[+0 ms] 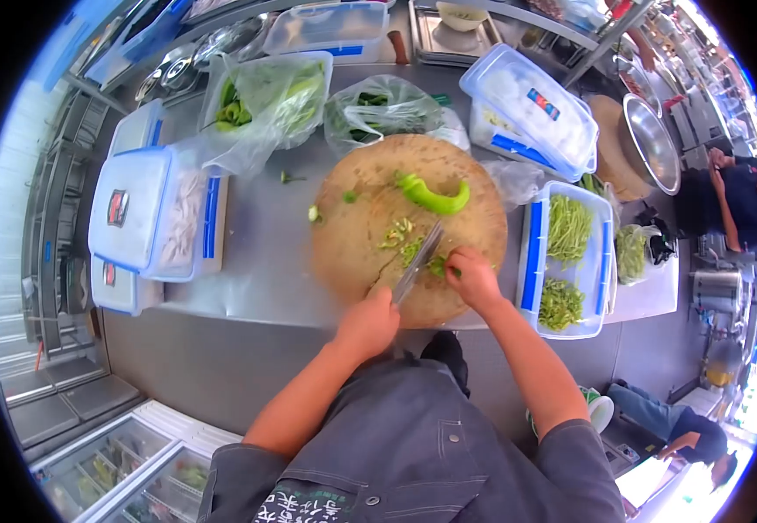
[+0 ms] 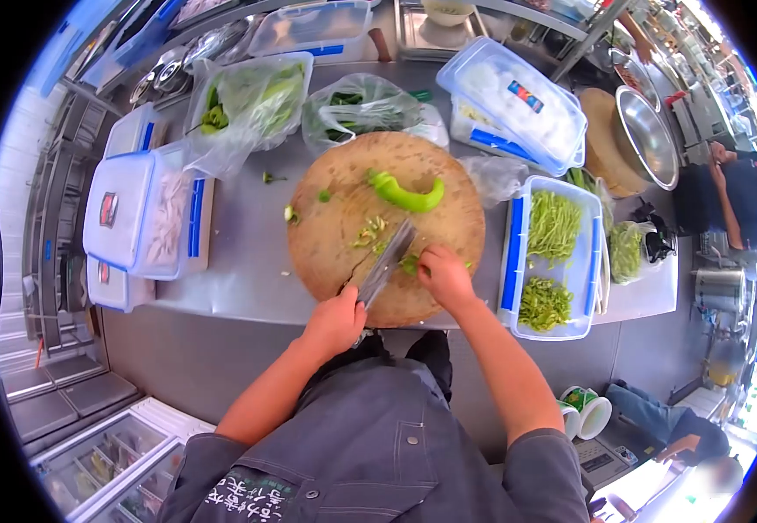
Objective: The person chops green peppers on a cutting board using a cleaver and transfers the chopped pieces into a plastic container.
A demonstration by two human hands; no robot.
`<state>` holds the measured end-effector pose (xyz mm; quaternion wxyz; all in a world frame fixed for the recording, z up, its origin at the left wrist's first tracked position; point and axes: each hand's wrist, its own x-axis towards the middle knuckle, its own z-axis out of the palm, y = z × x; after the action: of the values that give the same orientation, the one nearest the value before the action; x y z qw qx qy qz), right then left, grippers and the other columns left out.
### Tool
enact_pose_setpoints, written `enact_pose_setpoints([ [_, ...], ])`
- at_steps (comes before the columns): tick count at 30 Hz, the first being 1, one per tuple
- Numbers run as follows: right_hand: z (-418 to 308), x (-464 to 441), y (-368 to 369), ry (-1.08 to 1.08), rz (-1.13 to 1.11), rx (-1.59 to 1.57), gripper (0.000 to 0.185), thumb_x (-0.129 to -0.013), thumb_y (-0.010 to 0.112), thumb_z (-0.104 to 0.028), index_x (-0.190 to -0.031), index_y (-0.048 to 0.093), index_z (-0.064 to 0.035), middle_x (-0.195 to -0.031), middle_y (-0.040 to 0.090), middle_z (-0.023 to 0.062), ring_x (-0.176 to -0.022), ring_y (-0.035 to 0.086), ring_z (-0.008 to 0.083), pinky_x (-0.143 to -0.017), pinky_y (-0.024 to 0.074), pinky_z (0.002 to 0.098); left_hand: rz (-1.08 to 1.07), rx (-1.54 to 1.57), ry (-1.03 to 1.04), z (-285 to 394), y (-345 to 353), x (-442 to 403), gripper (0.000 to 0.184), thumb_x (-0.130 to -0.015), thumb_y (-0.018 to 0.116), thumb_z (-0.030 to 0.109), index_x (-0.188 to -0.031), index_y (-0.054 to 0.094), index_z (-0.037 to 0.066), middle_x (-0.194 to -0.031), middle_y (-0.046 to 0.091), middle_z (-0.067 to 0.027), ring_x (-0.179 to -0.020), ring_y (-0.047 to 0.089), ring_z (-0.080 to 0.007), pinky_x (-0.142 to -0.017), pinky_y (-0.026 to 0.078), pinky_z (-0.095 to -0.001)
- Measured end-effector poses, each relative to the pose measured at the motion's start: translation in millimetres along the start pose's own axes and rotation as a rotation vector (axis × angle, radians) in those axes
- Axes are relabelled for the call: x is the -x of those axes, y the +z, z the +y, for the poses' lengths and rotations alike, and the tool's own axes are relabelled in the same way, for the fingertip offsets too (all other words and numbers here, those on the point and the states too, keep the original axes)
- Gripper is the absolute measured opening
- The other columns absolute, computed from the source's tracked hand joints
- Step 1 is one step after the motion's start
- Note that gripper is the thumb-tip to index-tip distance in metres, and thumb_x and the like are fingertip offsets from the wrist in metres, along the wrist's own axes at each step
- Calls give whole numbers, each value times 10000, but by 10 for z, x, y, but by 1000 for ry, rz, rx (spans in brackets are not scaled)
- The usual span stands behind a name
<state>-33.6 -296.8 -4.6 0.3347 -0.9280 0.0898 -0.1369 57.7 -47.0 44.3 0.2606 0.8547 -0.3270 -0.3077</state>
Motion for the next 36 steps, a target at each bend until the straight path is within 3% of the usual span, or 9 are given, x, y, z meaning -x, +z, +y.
enact_pose_setpoints([
  [4, 3, -16, -23, 8, -44, 33, 95, -762, 711, -31, -850, 677, -44, -926, 644, 109, -930, 610, 340, -828, 526, 431, -25, 17, -24, 189, -257, -2, 180, -965, 526, 195, -1014, 534, 22, -922, 692, -287, -803, 659, -507, -746, 498, -611],
  [6, -5, -5, -11, 17, -62, 40, 104, -764, 710, -34, -862, 678, -46, -931, 641, 110, -934, 609, 338, -834, 525, 429, 0, -53, 30, 210, -274, 37, 155, -975, 544, 169, -1013, 481, 33, -816, 674, -242, -772, 651, -478, -681, 490, -595],
  [13, -48, -37, -30, 18, -68, 96, 139, -754, 712, -46, -889, 681, -50, -956, 630, 120, -943, 604, 348, -851, 522, 441, 56, -165, 121, 345, -266, 204, 159, -945, 558, 158, -1037, 497, 43, -823, 685, -224, -785, 673, -455, -687, 513, -582],
  [18, -59, 0, -29, 6, -47, 79, 143, -758, 708, -47, -899, 684, -50, -964, 628, 121, -947, 601, 349, -860, 521, 442, -108, -173, 18, 320, -55, 25, 193, -955, 546, 170, -1072, 490, 27, -833, 691, -246, -808, 675, -471, -718, 511, -597],
  [24, 25, 3, -10, -9, -42, 61, 145, -765, 707, -44, -908, 683, -47, -973, 635, 126, -957, 595, 354, -866, 519, 447, -19, -120, 106, 236, -200, 6, 193, -955, 541, 173, -1065, 489, 24, -807, 691, -252, -779, 672, -480, -714, 508, -604],
  [32, 18, 66, 0, -6, -25, 38, 129, -763, 712, -33, -881, 660, -44, -960, 626, 131, -942, 590, 371, -846, 517, 450, -64, -166, 87, 271, 58, -13, 184, -958, 545, 166, -1061, 490, 24, -787, 691, -238, -767, 675, -471, -702, 511, -594],
  [36, 10, 42, 0, -19, -19, 33, 124, -764, 712, -26, -873, 656, -46, -967, 628, 133, -945, 590, 373, -841, 517, 450, -40, -143, 108, 302, -151, -14, 189, -960, 544, 175, -1058, 490, 22, -776, 687, -239, -755, 675, -469, -695, 511, -593],
])
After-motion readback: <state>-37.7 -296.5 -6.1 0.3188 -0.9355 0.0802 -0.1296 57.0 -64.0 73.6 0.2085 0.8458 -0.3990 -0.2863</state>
